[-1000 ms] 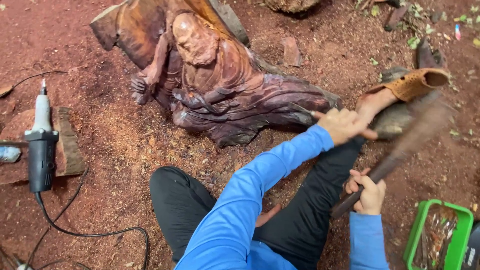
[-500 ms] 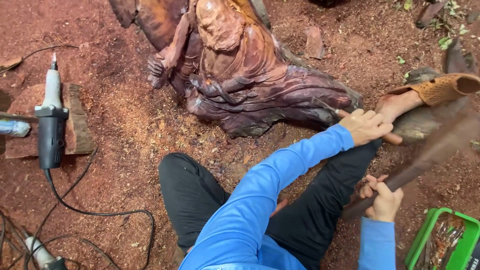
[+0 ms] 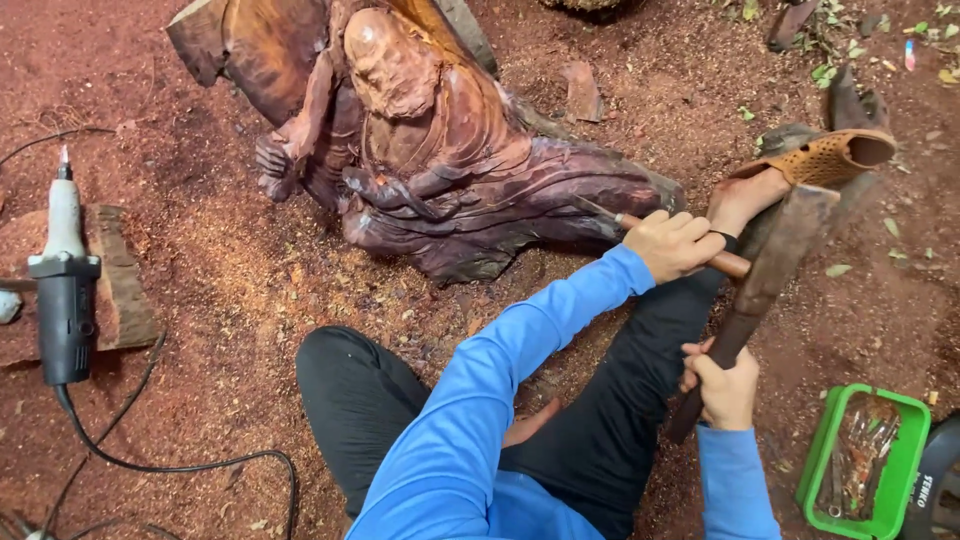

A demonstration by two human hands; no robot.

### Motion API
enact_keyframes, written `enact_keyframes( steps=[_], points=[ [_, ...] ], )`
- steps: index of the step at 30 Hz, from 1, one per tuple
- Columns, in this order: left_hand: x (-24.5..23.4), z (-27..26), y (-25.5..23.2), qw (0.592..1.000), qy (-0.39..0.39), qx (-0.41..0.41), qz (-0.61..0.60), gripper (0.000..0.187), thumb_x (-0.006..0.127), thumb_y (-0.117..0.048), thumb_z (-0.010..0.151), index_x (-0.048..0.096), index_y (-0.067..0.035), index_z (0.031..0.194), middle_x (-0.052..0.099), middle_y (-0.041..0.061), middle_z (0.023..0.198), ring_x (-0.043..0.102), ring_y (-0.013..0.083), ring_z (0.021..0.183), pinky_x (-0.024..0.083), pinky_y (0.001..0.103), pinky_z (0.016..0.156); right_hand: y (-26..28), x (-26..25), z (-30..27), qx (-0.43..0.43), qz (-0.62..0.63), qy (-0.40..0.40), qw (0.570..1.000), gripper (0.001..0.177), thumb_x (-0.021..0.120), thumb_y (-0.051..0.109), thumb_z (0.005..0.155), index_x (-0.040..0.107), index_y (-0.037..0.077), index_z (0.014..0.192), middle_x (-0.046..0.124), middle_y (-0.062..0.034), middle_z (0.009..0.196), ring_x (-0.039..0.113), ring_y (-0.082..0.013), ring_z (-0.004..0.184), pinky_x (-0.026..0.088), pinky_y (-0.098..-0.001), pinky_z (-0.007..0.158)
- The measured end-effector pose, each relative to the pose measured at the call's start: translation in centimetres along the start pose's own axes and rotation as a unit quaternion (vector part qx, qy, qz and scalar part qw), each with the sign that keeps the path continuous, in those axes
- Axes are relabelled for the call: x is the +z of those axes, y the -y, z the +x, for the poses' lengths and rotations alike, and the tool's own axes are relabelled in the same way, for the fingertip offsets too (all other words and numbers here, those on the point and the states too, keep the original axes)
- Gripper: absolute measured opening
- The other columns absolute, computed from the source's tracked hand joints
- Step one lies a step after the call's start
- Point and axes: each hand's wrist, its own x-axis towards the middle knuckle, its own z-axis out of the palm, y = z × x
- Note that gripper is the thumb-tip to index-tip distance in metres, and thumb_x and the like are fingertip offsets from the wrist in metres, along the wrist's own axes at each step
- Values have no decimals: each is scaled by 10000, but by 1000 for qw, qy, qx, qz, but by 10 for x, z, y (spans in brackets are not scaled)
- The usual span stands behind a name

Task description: Carving details into a wooden statue using a mallet and chisel while sitting on the ground.

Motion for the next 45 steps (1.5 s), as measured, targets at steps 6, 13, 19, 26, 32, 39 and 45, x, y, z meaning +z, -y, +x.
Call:
enact_keyframes(
  steps=[6, 13, 19, 26, 32, 39, 45],
  points=[
    [21, -9, 7, 1000, 17, -18, 9, 263, 575, -444, 854, 544, -231, 1007, 420, -2, 860, 515, 245, 743, 413, 415, 639, 13, 6, 8, -33, 96, -41, 994, 215, 527, -110, 801, 501, 44, 949, 562, -265, 676, 406, -220, 327, 384, -403, 347],
    [3, 14, 10, 997, 9, -65, 32, 295, 624, -445, 806, 533, -227, 982, 433, -1, 860, 548, 225, 783, 452, 389, 671, 41, 11, 13, -39, 11, -20, 999, 193, 533, -141, 768, 528, -6, 906, 506, -247, 599, 406, -210, 322, 379, -403, 338],
    [-19, 25, 14, 996, 4, -88, 29, 265, 479, -516, 906, 520, -259, 954, 401, -40, 857, 523, 186, 769, 415, 359, 653, 61, 17, -2, -37, -48, -1, 998, 177, 548, -173, 744, 530, -26, 842, 488, -257, 506, 428, -241, 297, 382, -410, 328],
    [-10, 16, 26, 961, 62, -269, -7, 279, 674, -386, 692, 546, -179, 828, 531, 28, 744, 638, 278, 733, 524, 437, 690, 61, 12, 5, 1, -129, 45, 991, 168, 546, -204, 714, 532, -70, 814, 595, -353, 641, 449, -221, 304, 391, -421, 310],
    [-75, 17, -6, 987, 15, -158, -30, 258, 666, -395, 701, 540, -241, 865, 504, -18, 792, 597, 232, 721, 513, 411, 670, 55, 20, -2, -90, -19, -2, 996, 229, 515, -176, 757, 530, -19, 924, 464, -261, 498, 419, -264, 310, 397, -392, 345],
    [-71, 37, -10, 991, 78, -88, -58, 305, 794, -243, 696, 592, -196, 920, 553, 0, 846, 600, 213, 756, 460, 382, 657, 43, -26, -21, -29, 39, -21, 999, 271, 529, -104, 835, 510, 42, 1063, 661, -194, 1031, 514, -147, 520, 440, -264, 440],
    [-62, 36, 4, 989, 77, -106, -69, 258, 771, -283, 743, 621, -162, 914, 549, 27, 830, 589, 224, 733, 475, 378, 648, 56, -26, -22, -58, 46, -30, 997, 291, 494, -97, 832, 528, 61, 1074, 680, -164, 1072, 541, -126, 533, 462, -233, 454]
  ],
)
